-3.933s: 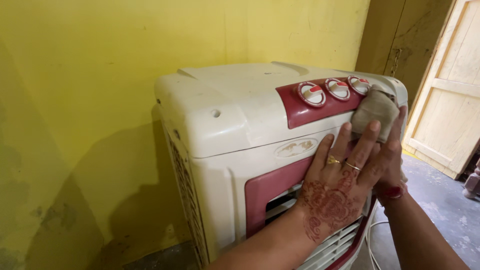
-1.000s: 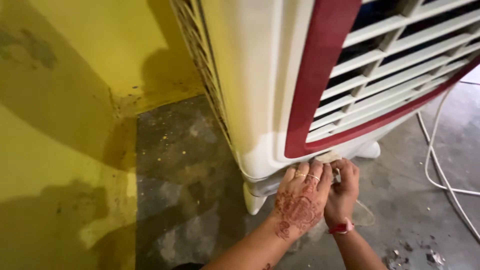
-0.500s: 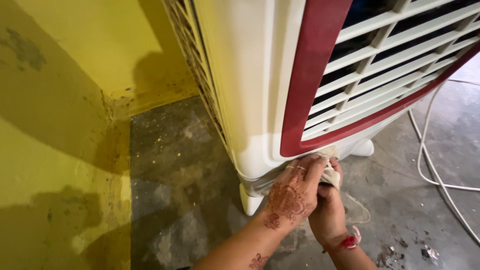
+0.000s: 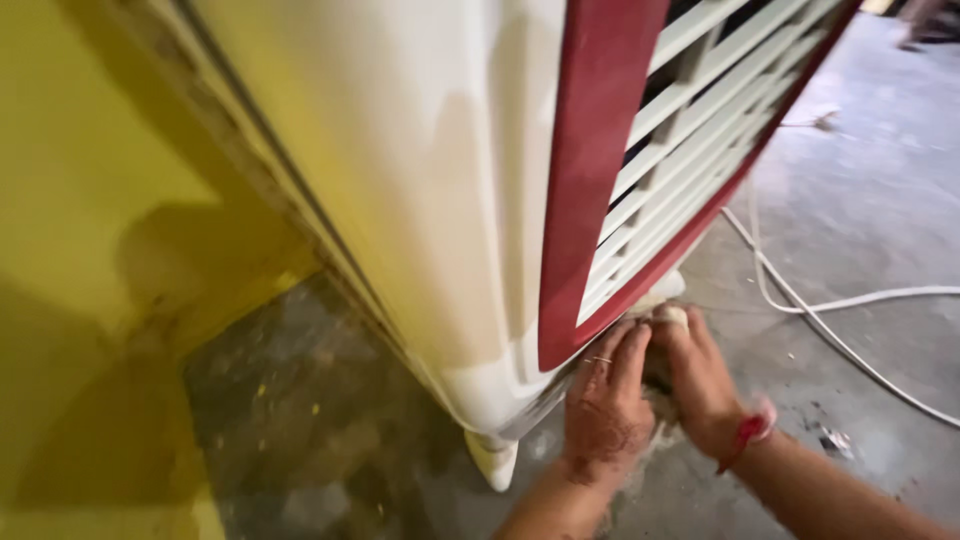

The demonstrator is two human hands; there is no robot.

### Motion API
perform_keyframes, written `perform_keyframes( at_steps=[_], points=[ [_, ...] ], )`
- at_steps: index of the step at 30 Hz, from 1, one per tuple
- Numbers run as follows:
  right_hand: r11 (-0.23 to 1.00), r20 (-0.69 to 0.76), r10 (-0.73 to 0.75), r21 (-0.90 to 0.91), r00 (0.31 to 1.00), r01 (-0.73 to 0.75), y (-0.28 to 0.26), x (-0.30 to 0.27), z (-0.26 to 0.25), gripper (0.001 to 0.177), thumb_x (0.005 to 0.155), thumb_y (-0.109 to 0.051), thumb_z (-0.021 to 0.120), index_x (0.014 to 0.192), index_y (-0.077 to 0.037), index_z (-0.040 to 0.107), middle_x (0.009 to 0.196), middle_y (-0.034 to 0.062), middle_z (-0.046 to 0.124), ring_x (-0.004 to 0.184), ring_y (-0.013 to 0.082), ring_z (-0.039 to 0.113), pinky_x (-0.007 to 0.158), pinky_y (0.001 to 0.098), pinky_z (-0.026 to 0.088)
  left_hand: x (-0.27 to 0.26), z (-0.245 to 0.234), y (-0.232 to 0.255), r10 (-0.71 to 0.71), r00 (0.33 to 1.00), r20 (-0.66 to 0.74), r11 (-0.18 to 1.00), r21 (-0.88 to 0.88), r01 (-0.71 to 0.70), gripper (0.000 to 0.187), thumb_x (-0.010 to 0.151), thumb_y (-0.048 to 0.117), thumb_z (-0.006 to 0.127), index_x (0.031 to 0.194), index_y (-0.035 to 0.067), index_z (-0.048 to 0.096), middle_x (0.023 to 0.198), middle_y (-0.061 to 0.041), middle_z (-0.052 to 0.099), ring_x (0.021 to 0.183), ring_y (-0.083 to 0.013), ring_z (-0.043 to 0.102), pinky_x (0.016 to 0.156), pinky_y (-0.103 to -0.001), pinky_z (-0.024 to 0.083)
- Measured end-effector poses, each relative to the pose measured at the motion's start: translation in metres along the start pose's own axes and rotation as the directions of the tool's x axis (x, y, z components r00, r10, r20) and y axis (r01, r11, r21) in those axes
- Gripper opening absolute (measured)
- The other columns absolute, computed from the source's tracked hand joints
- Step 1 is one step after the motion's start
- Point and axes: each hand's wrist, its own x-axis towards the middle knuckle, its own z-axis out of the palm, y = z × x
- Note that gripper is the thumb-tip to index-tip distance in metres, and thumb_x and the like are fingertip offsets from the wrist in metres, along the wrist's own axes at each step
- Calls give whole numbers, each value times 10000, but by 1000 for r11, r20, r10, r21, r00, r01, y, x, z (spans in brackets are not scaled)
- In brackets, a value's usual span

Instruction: The person wipes the exterior surfaces of a portable air cooler with a cloth. They clean the top, front control panel, side grilles, and lower edges of the unit in a room with yellow walls.

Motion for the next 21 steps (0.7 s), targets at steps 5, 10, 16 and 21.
perform_keyframes(
  at_steps=[5, 10, 16, 21],
  points=[
    [965, -102, 55, -250, 993, -79, -65, 4, -9, 397, 950, -231, 542, 1326, -108, 515, 1183, 142, 605, 1033, 258, 596, 854, 433, 549, 8, 3, 23, 110, 991, 74, 977, -192, -94, 489, 968, 15, 561, 1450, -58, 524, 1589, -279, 460, 1447, -471, 488, 1189, -507, 480],
    [905, 63, -193, -374, 979, 202, -53, 12, -28, 485, 898, -192, 591, 1362, -76, 516, 1199, 103, 642, 1056, 176, 631, 914, 330, 533, 6, 6, 6, 292, 950, 111, 954, 38, -298, 470, 1022, 236, 547, 1429, 4, 579, 1555, -228, 477, 1460, -408, 469, 1239, -553, 349],
    [835, -60, -489, -319, 870, 447, 0, 58, -33, 573, 893, -108, 616, 1417, -30, 398, 1204, 139, 615, 1024, 189, 642, 859, 325, 561, -17, 5, -49, 439, 780, 445, 731, 329, -598, 440, 1049, 178, 462, 1431, 33, 623, 1620, -179, 441, 1550, -335, 401, 1292, -461, 283],
    [781, -41, -594, -266, 803, 564, 18, 85, -56, 603, 936, -83, 640, 1474, -25, 375, 1250, 146, 621, 1054, 190, 642, 859, 315, 566, -41, 17, -52, 278, 809, 518, 449, 675, -586, 563, 966, 228, 404, 1477, 33, 543, 1664, -102, 370, 1569, -241, 264, 1282, -394, 118]
  ],
)
